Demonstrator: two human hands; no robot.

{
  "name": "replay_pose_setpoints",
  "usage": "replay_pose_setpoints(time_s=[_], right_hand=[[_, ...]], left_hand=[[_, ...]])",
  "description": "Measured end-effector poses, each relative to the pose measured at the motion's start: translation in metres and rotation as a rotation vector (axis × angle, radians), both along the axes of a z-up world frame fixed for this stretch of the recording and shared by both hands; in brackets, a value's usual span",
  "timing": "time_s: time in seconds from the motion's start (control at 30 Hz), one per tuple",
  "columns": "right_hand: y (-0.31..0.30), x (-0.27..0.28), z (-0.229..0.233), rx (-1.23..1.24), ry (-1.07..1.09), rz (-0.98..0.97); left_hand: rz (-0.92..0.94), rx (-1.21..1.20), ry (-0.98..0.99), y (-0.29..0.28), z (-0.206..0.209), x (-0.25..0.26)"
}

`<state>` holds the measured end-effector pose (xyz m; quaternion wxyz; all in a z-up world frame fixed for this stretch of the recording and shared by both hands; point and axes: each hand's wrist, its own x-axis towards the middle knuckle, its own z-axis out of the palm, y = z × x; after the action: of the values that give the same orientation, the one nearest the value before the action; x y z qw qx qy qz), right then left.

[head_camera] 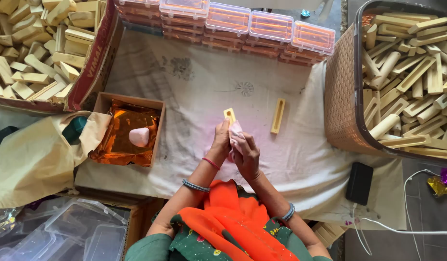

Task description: The person wipes small rectangular wooden blocks with a pink cloth and then wraps them individually in shiny orange foil. They pick up blocks from a basket, clean them, and place the wrapped items on the table.

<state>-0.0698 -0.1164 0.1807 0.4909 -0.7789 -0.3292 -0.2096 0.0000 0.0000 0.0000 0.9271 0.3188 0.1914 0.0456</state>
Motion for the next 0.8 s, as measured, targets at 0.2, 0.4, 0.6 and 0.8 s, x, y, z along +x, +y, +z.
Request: replay_pose_setpoints(time_s=[0.2, 0.4, 0.6, 0.8], right_hand=[[-0.010, 0.027, -0.016, 0.533, 0.492, -0.027], [0.000, 0.008, 0.012, -0.038, 0.021, 0.017], [0.004, 0.046, 0.003, -0.063, 0.168, -0.133], [-0.039, 0.143, -0.041, 0.186, 0.435, -0.128]], left_hand=[[-0.096, -0.063, 0.060, 0.015, 0.135, -0.027], [-0.140, -0.018, -0.132, 0.007, 0.062, -0.015], [-0.336, 0.235, 0.068, -0.002, 0.114, -0.043], [-0.161, 0.466, 0.124, 0.028, 0.099, -0.041]])
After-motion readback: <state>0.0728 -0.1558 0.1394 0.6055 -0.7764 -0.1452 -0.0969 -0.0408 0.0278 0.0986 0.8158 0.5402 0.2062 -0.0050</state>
